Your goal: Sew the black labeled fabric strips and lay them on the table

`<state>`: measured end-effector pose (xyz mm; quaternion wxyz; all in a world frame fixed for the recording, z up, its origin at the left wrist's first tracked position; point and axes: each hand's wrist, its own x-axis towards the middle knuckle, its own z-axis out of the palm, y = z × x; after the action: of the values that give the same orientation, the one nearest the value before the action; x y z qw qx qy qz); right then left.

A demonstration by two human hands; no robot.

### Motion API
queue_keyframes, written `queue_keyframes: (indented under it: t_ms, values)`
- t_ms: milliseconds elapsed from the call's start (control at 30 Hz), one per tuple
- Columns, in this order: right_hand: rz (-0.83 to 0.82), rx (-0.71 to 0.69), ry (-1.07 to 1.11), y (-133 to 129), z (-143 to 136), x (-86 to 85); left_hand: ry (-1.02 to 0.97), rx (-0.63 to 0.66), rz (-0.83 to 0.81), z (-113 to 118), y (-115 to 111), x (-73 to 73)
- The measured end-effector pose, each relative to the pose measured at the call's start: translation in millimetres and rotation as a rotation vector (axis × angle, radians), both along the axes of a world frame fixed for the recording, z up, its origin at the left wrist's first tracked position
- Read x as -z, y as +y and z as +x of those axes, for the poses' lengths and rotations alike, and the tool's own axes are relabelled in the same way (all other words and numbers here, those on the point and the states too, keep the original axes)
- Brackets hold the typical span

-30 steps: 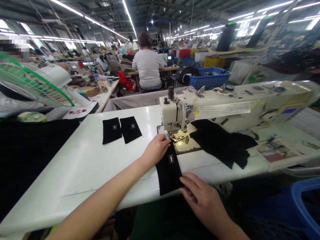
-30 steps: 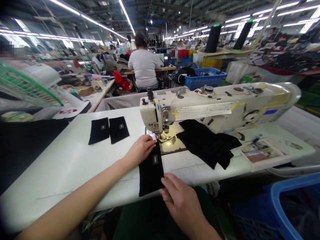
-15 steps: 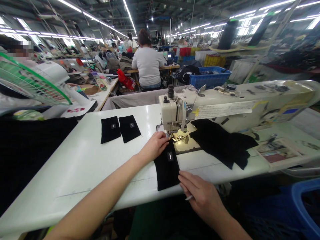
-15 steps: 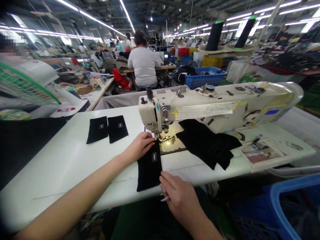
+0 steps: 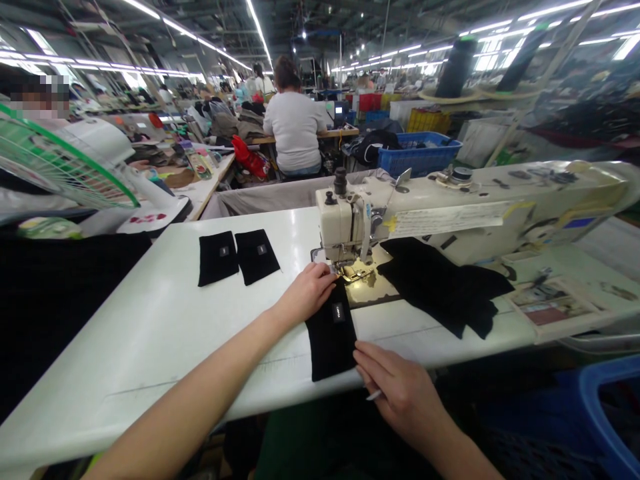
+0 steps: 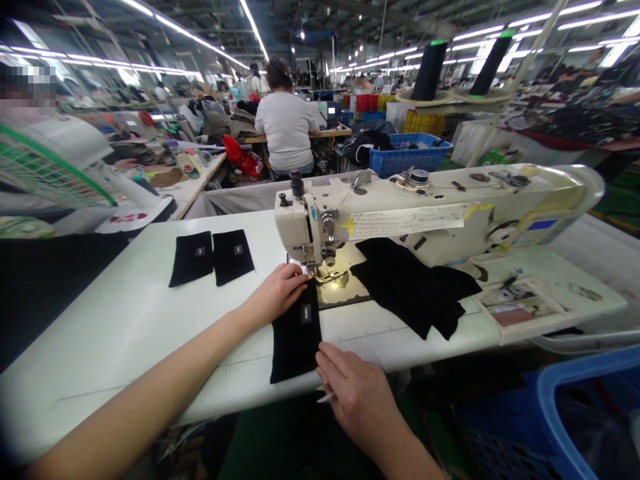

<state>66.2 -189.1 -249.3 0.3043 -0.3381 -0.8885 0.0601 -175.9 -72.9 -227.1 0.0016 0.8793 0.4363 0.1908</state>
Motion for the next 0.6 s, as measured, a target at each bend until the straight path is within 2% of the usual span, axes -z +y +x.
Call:
queue_keyframes:
  t_ms: [267,367,467,500,600]
  values:
    - [0.016,0.006,-0.038,-2,1,4.3,0.035,-0.018,0.003,-2,1,0.8]
    - [0.029,0.007,-0.017,-6,3,7.5,0.071,-0.058,-0.007,2,-6,-1.9]
    - [0.046,0.009,-0.007,-8,5,8.9,0.073,-0.087,-0.011,13,-31,-9.8]
    - [0.05,0.009,-0.006,-9,5,8.9,0.054,-0.057,-0.021,17,-44,-13.0]
    - [0.051,0.004,-0.015,-8,7,8.1,-0.025,0.15,-0.117,27,-86,-20.0]
